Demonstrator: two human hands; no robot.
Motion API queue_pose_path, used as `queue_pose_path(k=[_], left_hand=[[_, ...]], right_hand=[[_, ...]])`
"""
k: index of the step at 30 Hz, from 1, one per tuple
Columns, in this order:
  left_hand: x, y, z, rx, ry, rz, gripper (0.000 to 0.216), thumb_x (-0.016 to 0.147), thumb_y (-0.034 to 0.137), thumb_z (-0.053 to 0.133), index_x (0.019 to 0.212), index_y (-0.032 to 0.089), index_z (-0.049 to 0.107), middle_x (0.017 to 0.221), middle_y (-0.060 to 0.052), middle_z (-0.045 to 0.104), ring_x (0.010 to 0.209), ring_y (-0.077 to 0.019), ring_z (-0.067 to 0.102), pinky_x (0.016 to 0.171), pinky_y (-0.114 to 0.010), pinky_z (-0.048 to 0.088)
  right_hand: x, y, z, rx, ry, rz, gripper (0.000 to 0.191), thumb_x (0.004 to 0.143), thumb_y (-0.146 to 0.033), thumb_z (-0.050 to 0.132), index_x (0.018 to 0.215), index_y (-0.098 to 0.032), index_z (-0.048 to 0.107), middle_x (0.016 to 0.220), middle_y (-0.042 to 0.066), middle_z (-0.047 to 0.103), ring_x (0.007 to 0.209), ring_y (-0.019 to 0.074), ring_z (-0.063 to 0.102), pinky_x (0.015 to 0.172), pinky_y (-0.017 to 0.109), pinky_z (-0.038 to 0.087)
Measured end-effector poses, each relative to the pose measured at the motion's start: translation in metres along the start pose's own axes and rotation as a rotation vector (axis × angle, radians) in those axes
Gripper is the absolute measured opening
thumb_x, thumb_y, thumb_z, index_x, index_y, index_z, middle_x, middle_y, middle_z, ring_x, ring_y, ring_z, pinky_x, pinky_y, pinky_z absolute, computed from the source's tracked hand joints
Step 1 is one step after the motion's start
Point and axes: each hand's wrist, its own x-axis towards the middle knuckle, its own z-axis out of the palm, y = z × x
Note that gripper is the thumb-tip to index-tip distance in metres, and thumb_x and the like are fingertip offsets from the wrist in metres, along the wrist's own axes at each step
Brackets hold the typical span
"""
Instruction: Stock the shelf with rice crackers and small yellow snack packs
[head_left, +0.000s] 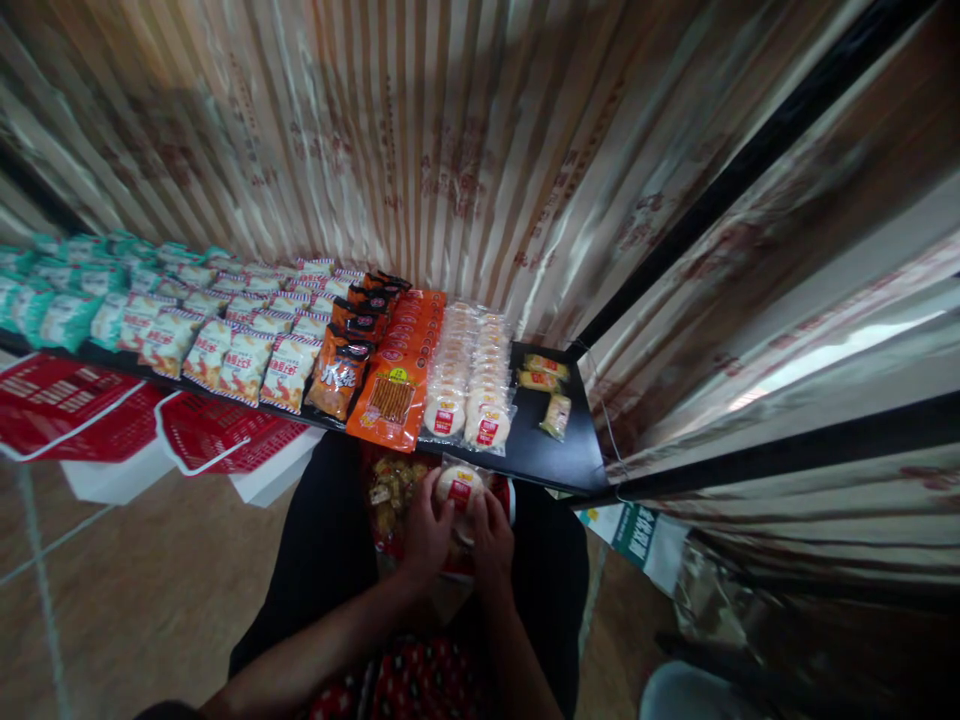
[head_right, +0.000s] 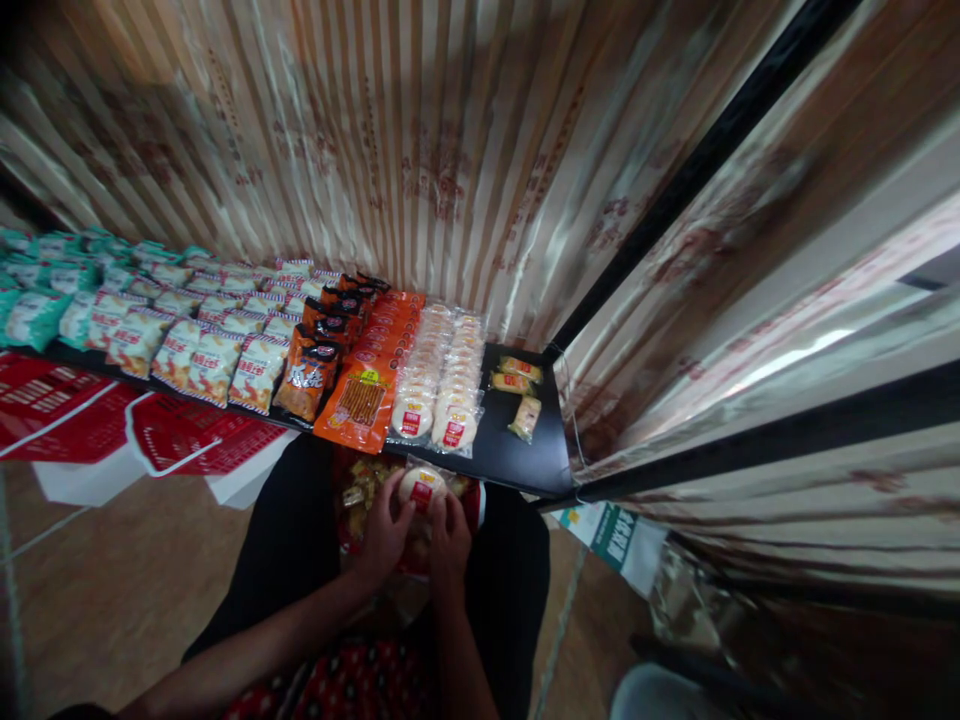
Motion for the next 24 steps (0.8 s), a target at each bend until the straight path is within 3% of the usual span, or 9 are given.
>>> queue_pose_path(k=[7, 15, 24], left_hand=[[0.003, 0.000, -0.002, 0.044, 0.035, 0.055, 0.045, 0.080, 0.020, 0.050, 0.125, 0.017, 0.046, 0.128, -0.012, 0.054, 0.120, -0.0206, 0.049, 0.105, -0.040, 0.036], [0.011, 0.007, -0.006, 0.144, 0.116, 0.145, 0.039, 0.081, 0.021, 0.049, 0.119, 0.018, 0.051, 0.118, -0.011, 0.056, 0.112, -0.0205, 0.052, 0.100, -0.039, 0.041], [0.023, 0.014, -0.015, 0.206, 0.138, 0.137, 0.042, 0.080, 0.023, 0.048, 0.121, 0.017, 0.050, 0.114, -0.011, 0.061, 0.108, -0.0220, 0.056, 0.098, -0.039, 0.042]], right_hand=[[0.005, -0.003, -0.001, -0.124, 0.005, -0.070, 0.055, 0.069, -0.060, 0.057, 0.100, -0.015, 0.067, 0.101, 0.011, 0.069, 0.092, 0.0253, 0.064, 0.078, 0.036, 0.051], [0.010, -0.018, 0.004, -0.209, 0.028, -0.223, 0.041, 0.073, -0.052, 0.058, 0.092, -0.018, 0.071, 0.094, 0.008, 0.069, 0.091, 0.0227, 0.062, 0.086, 0.036, 0.049], [0.017, -0.027, 0.011, -0.211, 0.021, -0.208, 0.042, 0.074, -0.048, 0.057, 0.100, -0.017, 0.068, 0.099, 0.008, 0.068, 0.092, 0.0222, 0.062, 0.086, 0.036, 0.048]])
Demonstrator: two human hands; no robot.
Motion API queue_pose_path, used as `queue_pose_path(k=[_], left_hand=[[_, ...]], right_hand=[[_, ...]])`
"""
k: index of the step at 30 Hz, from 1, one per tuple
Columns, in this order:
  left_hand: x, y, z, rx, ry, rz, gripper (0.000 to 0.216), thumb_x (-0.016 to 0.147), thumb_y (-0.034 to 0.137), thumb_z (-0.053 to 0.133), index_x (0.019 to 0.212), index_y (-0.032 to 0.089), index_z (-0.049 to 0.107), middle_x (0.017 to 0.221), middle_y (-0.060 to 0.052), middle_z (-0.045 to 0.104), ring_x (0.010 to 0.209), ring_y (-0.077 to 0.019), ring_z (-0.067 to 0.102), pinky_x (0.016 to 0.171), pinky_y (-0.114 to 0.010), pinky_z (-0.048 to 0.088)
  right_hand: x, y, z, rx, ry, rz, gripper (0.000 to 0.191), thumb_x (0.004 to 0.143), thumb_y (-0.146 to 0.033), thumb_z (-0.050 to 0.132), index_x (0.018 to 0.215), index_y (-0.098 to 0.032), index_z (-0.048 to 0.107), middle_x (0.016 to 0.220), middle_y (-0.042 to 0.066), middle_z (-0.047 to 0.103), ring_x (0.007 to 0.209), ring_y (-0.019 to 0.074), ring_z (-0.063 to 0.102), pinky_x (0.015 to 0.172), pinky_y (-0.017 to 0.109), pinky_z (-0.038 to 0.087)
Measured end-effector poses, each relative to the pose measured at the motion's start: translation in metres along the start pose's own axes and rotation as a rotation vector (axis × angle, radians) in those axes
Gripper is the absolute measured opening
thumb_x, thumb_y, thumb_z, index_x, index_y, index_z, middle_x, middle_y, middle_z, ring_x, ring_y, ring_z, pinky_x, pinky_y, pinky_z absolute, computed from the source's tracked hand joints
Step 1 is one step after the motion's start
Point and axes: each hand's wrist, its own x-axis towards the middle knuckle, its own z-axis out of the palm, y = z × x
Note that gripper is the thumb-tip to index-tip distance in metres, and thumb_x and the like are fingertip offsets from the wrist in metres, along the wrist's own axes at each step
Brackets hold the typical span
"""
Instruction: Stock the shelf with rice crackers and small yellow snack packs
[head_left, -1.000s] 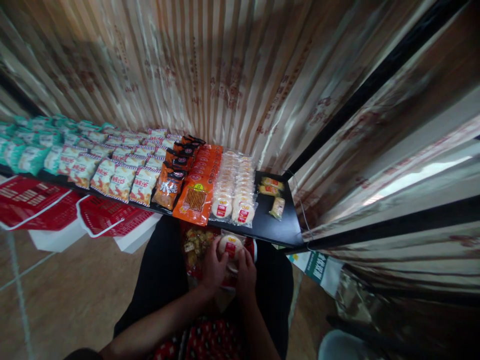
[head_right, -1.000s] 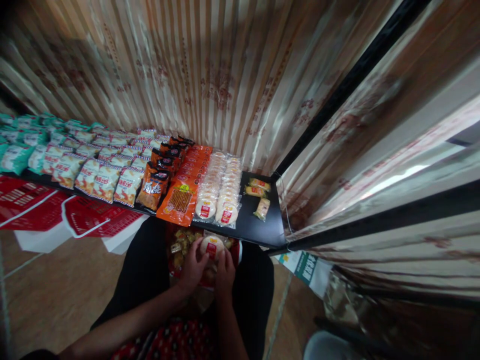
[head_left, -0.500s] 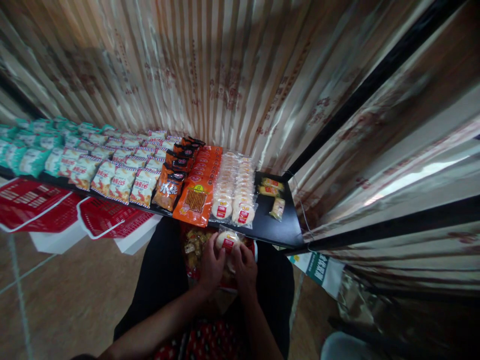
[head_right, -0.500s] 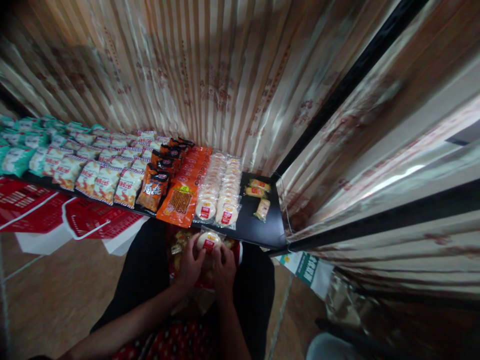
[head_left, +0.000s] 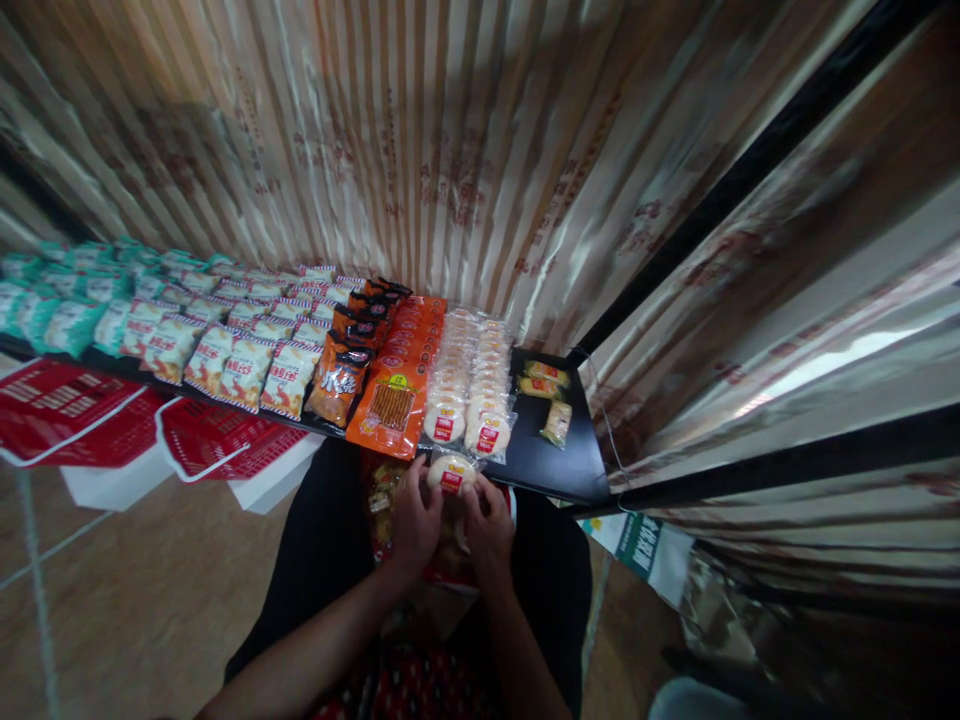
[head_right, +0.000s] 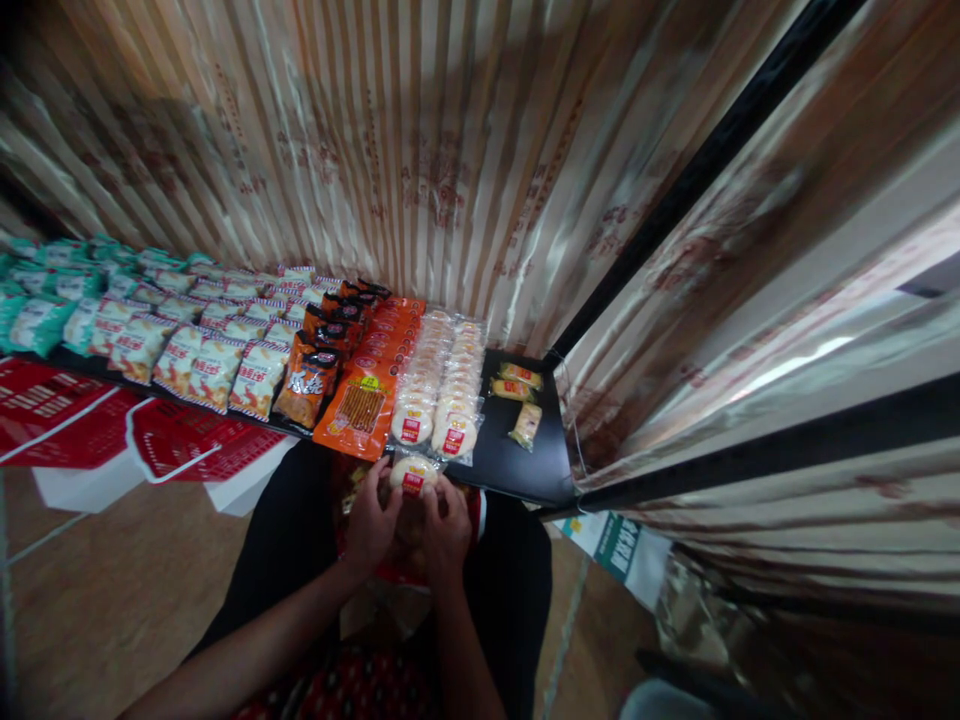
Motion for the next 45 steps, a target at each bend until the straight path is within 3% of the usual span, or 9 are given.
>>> queue_pose_path(k=[7, 15, 21, 29, 37, 45], left_hand=[[0.004, 0.007, -0.003, 0.058, 0.032, 0.042, 0.039, 0.078, 0.021, 0.048, 0.116, 0.015, 0.054, 0.116, -0.013, 0.062, 0.109, -0.0251, 0.056, 0.098, -0.041, 0.041], [0.006, 0.014, -0.003, 0.018, -0.018, 0.085, 0.037, 0.079, 0.017, 0.044, 0.114, 0.017, 0.054, 0.116, -0.011, 0.059, 0.109, -0.0223, 0.054, 0.096, -0.039, 0.043], [0.008, 0.018, 0.005, 0.020, -0.027, 0.167, 0.040, 0.081, 0.016, 0.041, 0.119, 0.016, 0.052, 0.116, -0.012, 0.055, 0.108, -0.0208, 0.053, 0.094, -0.035, 0.045], [0.010, 0.023, 0.022, 0.038, -0.062, 0.251, 0.043, 0.082, 0.015, 0.039, 0.123, 0.012, 0.050, 0.119, -0.014, 0.055, 0.111, -0.0219, 0.052, 0.098, -0.040, 0.044], [0.015, 0.020, 0.035, 0.046, -0.049, 0.340, 0.046, 0.080, 0.013, 0.041, 0.126, 0.011, 0.047, 0.122, -0.015, 0.056, 0.115, -0.0226, 0.052, 0.095, -0.041, 0.047], [0.020, 0.018, 0.032, 0.043, 0.036, 0.328, 0.045, 0.079, 0.010, 0.040, 0.124, 0.013, 0.047, 0.122, -0.014, 0.056, 0.113, -0.0217, 0.053, 0.095, -0.041, 0.048]], right_hand=[[0.003, 0.002, 0.005, 0.029, -0.019, -0.014, 0.045, 0.076, -0.046, 0.055, 0.110, -0.018, 0.063, 0.105, 0.009, 0.068, 0.094, 0.0229, 0.063, 0.084, 0.036, 0.050], [0.003, 0.003, 0.008, 0.023, 0.015, -0.058, 0.041, 0.076, -0.043, 0.054, 0.110, -0.021, 0.063, 0.102, 0.007, 0.069, 0.092, 0.0223, 0.063, 0.082, 0.035, 0.050], [0.007, -0.001, 0.003, 0.016, 0.033, -0.024, 0.047, 0.075, -0.044, 0.053, 0.112, -0.015, 0.060, 0.104, 0.010, 0.066, 0.093, 0.0228, 0.062, 0.085, 0.036, 0.049], [0.023, 0.004, -0.009, -0.001, 0.062, 0.019, 0.054, 0.072, -0.052, 0.054, 0.112, -0.015, 0.059, 0.099, 0.009, 0.067, 0.085, 0.0211, 0.063, 0.080, 0.035, 0.050], [0.034, -0.004, -0.014, -0.020, 0.091, 0.014, 0.056, 0.071, -0.053, 0.055, 0.110, -0.014, 0.059, 0.097, 0.010, 0.063, 0.081, 0.0204, 0.063, 0.076, 0.034, 0.052], [0.032, -0.011, -0.005, -0.009, 0.055, -0.046, 0.057, 0.076, -0.049, 0.053, 0.118, -0.012, 0.053, 0.103, 0.013, 0.065, 0.087, 0.0212, 0.064, 0.082, 0.038, 0.051]])
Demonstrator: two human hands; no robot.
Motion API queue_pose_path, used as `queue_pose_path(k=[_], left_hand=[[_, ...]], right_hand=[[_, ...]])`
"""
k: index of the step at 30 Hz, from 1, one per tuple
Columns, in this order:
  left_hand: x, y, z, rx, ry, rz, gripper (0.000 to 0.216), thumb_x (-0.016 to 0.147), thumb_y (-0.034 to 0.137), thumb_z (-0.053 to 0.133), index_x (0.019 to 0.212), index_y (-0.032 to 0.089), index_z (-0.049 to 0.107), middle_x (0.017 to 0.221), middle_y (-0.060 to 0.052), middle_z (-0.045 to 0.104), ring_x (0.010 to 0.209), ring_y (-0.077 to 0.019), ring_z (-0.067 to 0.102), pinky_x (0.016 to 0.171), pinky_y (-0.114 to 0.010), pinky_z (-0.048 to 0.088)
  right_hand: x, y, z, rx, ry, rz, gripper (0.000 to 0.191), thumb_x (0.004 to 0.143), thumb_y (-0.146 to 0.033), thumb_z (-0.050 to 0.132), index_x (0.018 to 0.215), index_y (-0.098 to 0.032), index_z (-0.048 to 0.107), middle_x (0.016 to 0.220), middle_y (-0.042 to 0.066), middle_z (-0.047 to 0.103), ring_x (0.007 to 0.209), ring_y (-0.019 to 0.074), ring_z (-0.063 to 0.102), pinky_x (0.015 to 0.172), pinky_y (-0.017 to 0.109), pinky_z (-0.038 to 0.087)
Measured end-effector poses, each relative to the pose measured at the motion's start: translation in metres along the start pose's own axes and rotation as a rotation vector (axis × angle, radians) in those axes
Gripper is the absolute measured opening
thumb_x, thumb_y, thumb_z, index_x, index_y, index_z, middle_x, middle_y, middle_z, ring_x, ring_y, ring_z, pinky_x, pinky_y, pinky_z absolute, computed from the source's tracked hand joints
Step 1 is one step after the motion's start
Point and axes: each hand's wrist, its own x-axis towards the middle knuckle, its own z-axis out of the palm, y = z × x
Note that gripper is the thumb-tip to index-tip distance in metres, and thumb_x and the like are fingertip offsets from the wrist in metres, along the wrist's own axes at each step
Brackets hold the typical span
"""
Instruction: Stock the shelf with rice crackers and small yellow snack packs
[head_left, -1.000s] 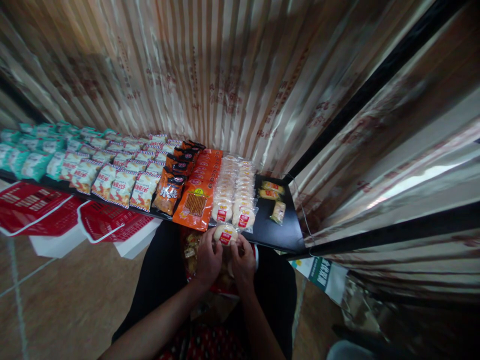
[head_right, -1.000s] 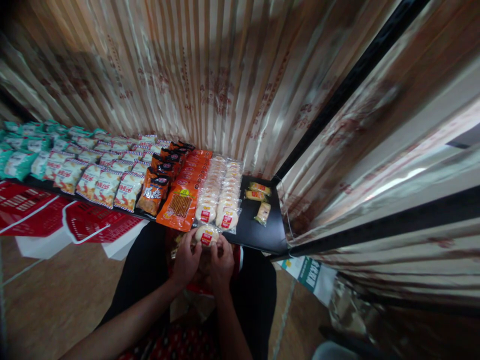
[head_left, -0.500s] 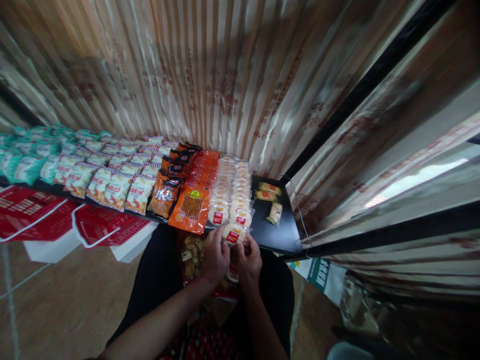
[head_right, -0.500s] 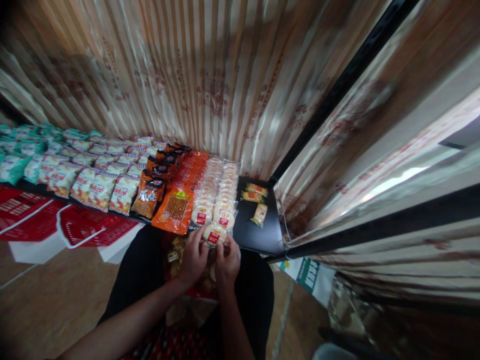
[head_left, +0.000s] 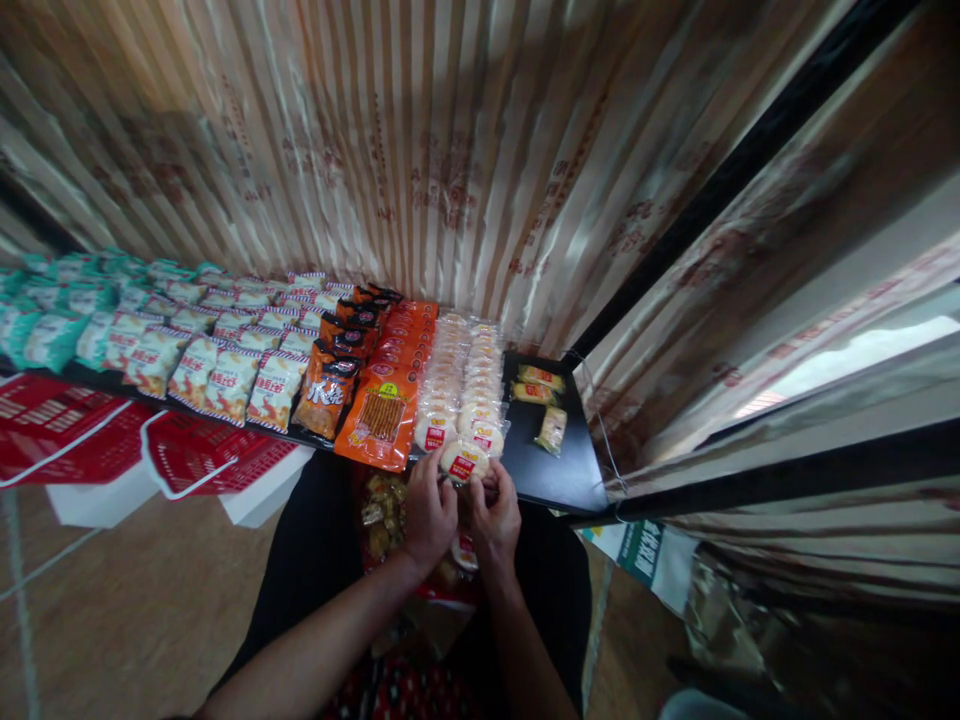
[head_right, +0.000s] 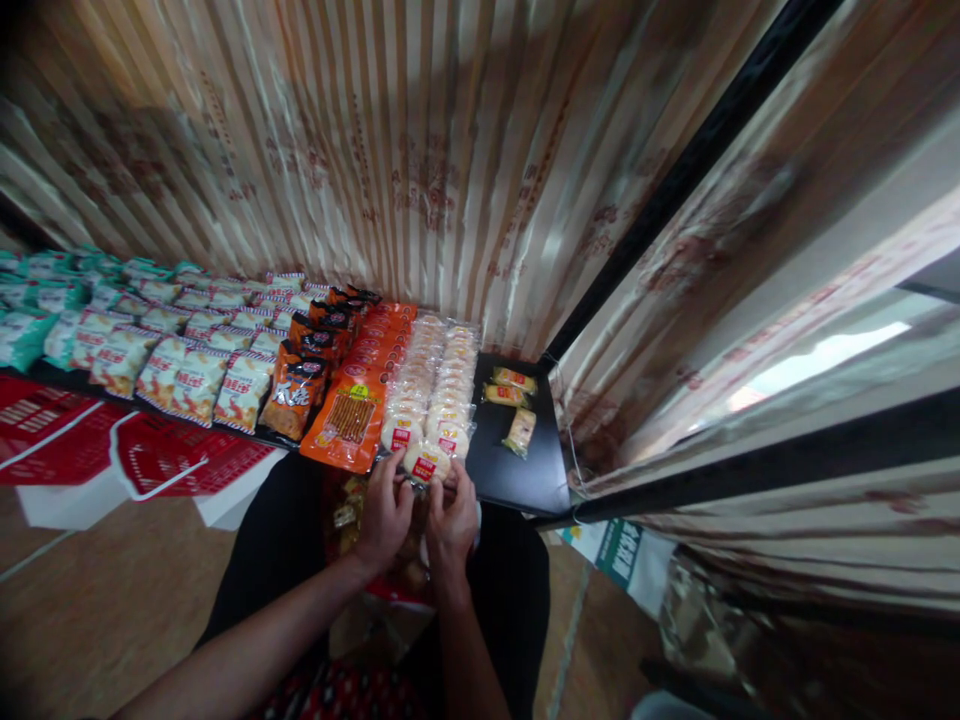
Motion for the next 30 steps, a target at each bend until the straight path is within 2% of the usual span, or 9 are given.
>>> queue_pose_path(k=[4, 7, 12, 15, 19, 23, 30], left_hand=[[0.005, -0.002, -0.008, 0.013, 0.020, -0.008, 0.047, 0.079, 0.009, 0.039, 0.125, 0.012, 0.045, 0.124, -0.015, 0.053, 0.117, -0.0223, 0.049, 0.096, -0.042, 0.046], [0.008, -0.005, -0.013, 0.032, 0.034, -0.016, 0.050, 0.079, 0.010, 0.040, 0.129, 0.012, 0.041, 0.126, -0.015, 0.052, 0.119, -0.0226, 0.048, 0.097, -0.043, 0.046], [0.010, -0.013, -0.015, 0.079, 0.047, -0.039, 0.050, 0.079, 0.011, 0.040, 0.130, 0.011, 0.040, 0.126, -0.017, 0.050, 0.121, -0.0241, 0.046, 0.101, -0.046, 0.042], [0.008, -0.017, -0.014, 0.094, 0.038, -0.037, 0.051, 0.080, 0.011, 0.039, 0.131, 0.012, 0.040, 0.128, -0.016, 0.049, 0.124, -0.0237, 0.043, 0.104, -0.046, 0.039], [0.005, -0.020, -0.014, 0.153, -0.001, 0.018, 0.049, 0.085, 0.014, 0.036, 0.134, 0.013, 0.037, 0.135, -0.016, 0.042, 0.129, -0.0235, 0.037, 0.107, -0.047, 0.035], [0.005, -0.020, -0.013, 0.251, 0.001, 0.100, 0.044, 0.091, 0.020, 0.033, 0.135, 0.017, 0.039, 0.144, -0.015, 0.031, 0.135, -0.0243, 0.029, 0.107, -0.046, 0.036], [0.011, -0.032, 0.000, 0.404, 0.004, 0.207, 0.038, 0.092, 0.025, 0.040, 0.129, 0.022, 0.046, 0.140, -0.013, 0.036, 0.132, -0.0256, 0.035, 0.103, -0.047, 0.041]], right_hand=[[-0.005, -0.007, 0.010, 0.084, -0.036, -0.065, 0.050, 0.079, -0.043, 0.054, 0.120, -0.015, 0.047, 0.106, 0.012, 0.064, 0.090, 0.0197, 0.065, 0.082, 0.036, 0.053], [-0.009, -0.009, 0.019, 0.101, -0.040, -0.105, 0.040, 0.081, -0.041, 0.052, 0.113, -0.017, 0.048, 0.105, 0.012, 0.064, 0.092, 0.0195, 0.065, 0.082, 0.036, 0.054], [-0.012, -0.009, 0.030, 0.102, -0.077, -0.089, 0.027, 0.082, -0.038, 0.049, 0.100, -0.018, 0.051, 0.095, 0.010, 0.066, 0.083, 0.0191, 0.066, 0.077, 0.036, 0.054], [-0.010, -0.008, 0.033, 0.032, -0.069, -0.162, 0.023, 0.083, -0.035, 0.047, 0.097, -0.018, 0.054, 0.093, 0.009, 0.064, 0.082, 0.0188, 0.064, 0.078, 0.037, 0.053], [-0.008, -0.004, 0.034, -0.037, -0.011, -0.306, 0.020, 0.084, -0.030, 0.045, 0.095, -0.018, 0.057, 0.096, 0.009, 0.062, 0.085, 0.0181, 0.061, 0.079, 0.037, 0.053], [-0.006, 0.001, 0.035, -0.078, 0.015, -0.392, 0.020, 0.085, -0.025, 0.043, 0.095, -0.018, 0.059, 0.098, 0.009, 0.063, 0.093, 0.0184, 0.059, 0.087, 0.039, 0.050], [-0.009, 0.004, 0.033, -0.098, -0.023, -0.424, 0.024, 0.088, -0.022, 0.038, 0.093, -0.018, 0.061, 0.102, 0.011, 0.064, 0.103, 0.0185, 0.058, 0.094, 0.041, 0.046]])
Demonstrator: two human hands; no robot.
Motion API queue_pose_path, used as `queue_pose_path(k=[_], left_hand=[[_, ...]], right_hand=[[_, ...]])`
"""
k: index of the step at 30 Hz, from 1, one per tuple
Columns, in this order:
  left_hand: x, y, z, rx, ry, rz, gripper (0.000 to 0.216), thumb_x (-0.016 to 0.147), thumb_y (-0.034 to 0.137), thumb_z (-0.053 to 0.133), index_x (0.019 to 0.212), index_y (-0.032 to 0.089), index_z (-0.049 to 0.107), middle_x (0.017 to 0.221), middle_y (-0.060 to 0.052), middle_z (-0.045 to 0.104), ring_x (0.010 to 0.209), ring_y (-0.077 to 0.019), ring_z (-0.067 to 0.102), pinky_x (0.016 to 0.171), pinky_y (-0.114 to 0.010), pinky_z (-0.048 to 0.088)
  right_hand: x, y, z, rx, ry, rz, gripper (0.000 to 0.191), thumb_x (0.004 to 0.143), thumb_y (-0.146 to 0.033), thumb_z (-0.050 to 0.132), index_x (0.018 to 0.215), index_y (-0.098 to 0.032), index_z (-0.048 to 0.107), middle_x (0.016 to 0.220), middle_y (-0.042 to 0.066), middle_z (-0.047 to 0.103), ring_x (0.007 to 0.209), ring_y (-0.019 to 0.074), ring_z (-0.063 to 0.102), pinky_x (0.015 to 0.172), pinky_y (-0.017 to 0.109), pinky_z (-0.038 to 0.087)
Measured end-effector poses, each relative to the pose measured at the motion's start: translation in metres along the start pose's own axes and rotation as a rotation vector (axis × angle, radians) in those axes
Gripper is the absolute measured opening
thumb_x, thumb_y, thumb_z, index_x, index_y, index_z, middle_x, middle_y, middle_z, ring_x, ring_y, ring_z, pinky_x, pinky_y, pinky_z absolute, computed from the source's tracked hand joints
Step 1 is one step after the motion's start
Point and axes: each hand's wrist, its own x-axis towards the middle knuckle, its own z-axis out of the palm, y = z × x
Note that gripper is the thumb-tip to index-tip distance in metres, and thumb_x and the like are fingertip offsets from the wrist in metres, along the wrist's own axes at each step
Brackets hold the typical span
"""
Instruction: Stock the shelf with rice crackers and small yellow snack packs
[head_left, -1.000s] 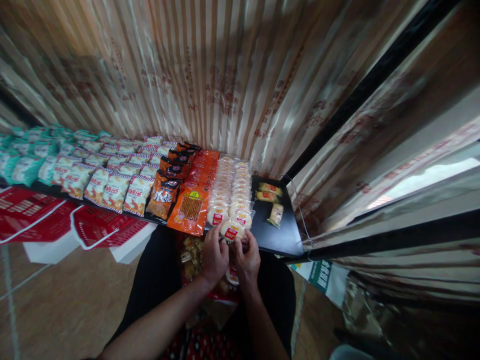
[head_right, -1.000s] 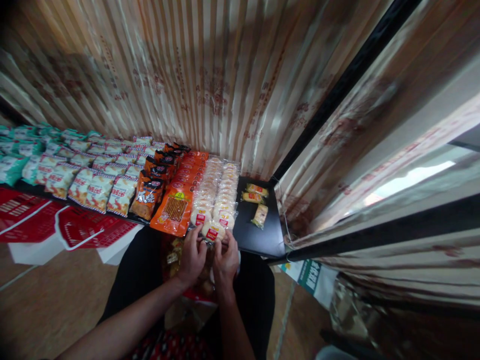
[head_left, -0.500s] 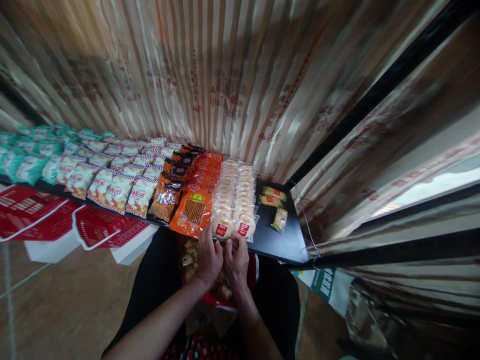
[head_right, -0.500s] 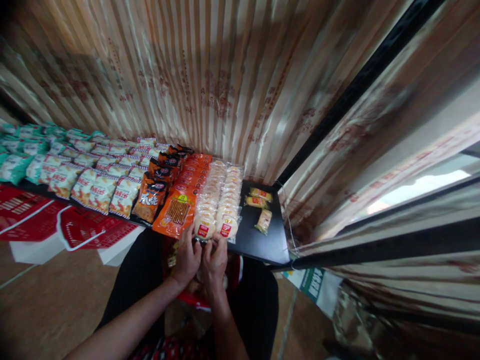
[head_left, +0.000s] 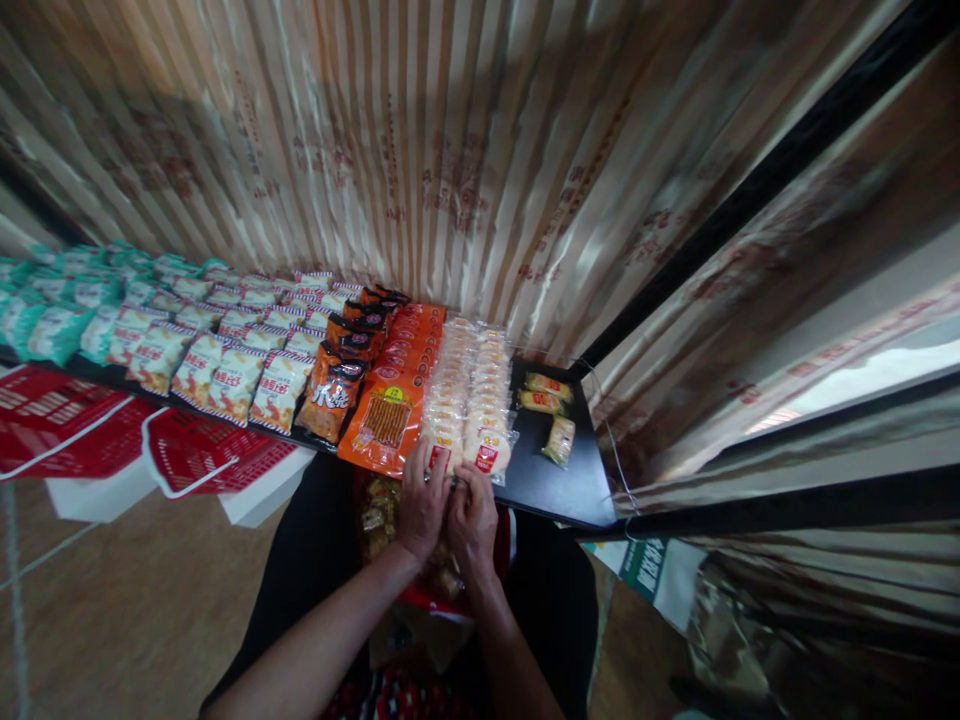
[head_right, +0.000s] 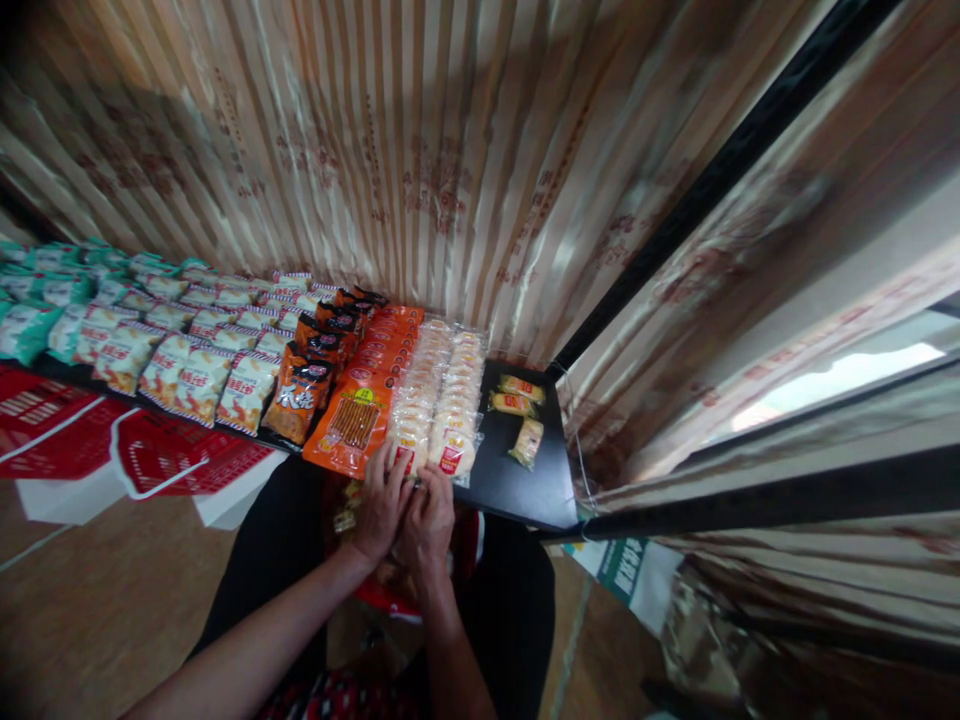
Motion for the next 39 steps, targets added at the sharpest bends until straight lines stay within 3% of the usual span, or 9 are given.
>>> queue_pose_path(k=[6, 9, 13, 17, 25, 33, 39], left_hand=[[0.002, 0.000, 0.002, 0.052, 0.083, 0.081, 0.037, 0.091, 0.024, 0.042, 0.128, 0.018, 0.046, 0.136, -0.016, 0.040, 0.129, -0.0265, 0.037, 0.100, -0.048, 0.043], [0.005, 0.003, 0.001, 0.070, 0.107, 0.066, 0.034, 0.090, 0.021, 0.045, 0.124, 0.016, 0.049, 0.132, -0.016, 0.044, 0.126, -0.0262, 0.040, 0.099, -0.048, 0.044], [0.007, 0.006, 0.003, 0.079, 0.132, 0.041, 0.032, 0.088, 0.019, 0.049, 0.119, 0.016, 0.052, 0.128, -0.015, 0.046, 0.123, -0.0266, 0.043, 0.098, -0.048, 0.044], [0.007, 0.006, 0.006, 0.116, 0.148, 0.048, 0.032, 0.087, 0.017, 0.049, 0.119, 0.017, 0.052, 0.127, -0.015, 0.047, 0.120, -0.0269, 0.044, 0.095, -0.049, 0.046], [0.012, 0.006, 0.009, 0.106, 0.136, 0.039, 0.030, 0.087, 0.015, 0.046, 0.117, 0.017, 0.050, 0.127, -0.014, 0.045, 0.120, -0.0270, 0.043, 0.095, -0.050, 0.047], [0.017, 0.004, 0.012, 0.069, 0.089, 0.025, 0.029, 0.087, 0.014, 0.046, 0.116, 0.017, 0.051, 0.127, -0.014, 0.044, 0.120, -0.0259, 0.043, 0.096, -0.049, 0.047], [0.018, 0.001, 0.015, 0.047, 0.091, 0.032, 0.029, 0.088, 0.013, 0.044, 0.116, 0.016, 0.052, 0.127, -0.014, 0.042, 0.121, -0.0248, 0.042, 0.097, -0.048, 0.046]], right_hand=[[0.011, 0.008, -0.015, -0.192, 0.155, -0.101, 0.028, 0.090, -0.025, 0.037, 0.105, -0.017, 0.060, 0.118, 0.014, 0.058, 0.115, 0.0224, 0.051, 0.098, 0.047, 0.041], [0.030, 0.020, -0.021, -0.346, 0.198, -0.147, 0.034, 0.091, -0.027, 0.038, 0.118, -0.016, 0.056, 0.136, 0.017, 0.044, 0.127, 0.0274, 0.039, 0.101, 0.053, 0.035], [0.054, 0.032, -0.020, -0.490, 0.097, -0.221, 0.042, 0.092, -0.030, 0.037, 0.130, -0.017, 0.047, 0.150, 0.017, 0.025, 0.138, 0.0327, 0.018, 0.103, 0.058, 0.031], [0.064, 0.035, -0.012, -0.560, 0.001, -0.262, 0.044, 0.092, -0.028, 0.036, 0.133, -0.016, 0.044, 0.153, 0.017, 0.016, 0.140, 0.0337, 0.013, 0.102, 0.058, 0.032], [0.070, 0.040, -0.009, -0.526, -0.063, -0.354, 0.044, 0.093, -0.023, 0.032, 0.135, -0.012, 0.040, 0.151, 0.018, 0.021, 0.141, 0.0304, 0.010, 0.106, 0.059, 0.029], [0.074, 0.041, -0.006, -0.507, -0.048, -0.341, 0.046, 0.092, -0.024, 0.032, 0.137, -0.014, 0.038, 0.154, 0.017, 0.012, 0.140, 0.0322, 0.014, 0.104, 0.059, 0.031], [0.073, 0.043, -0.005, -0.511, -0.040, -0.312, 0.045, 0.092, -0.023, 0.033, 0.135, -0.014, 0.040, 0.151, 0.018, 0.023, 0.139, 0.0300, 0.018, 0.103, 0.057, 0.033]])
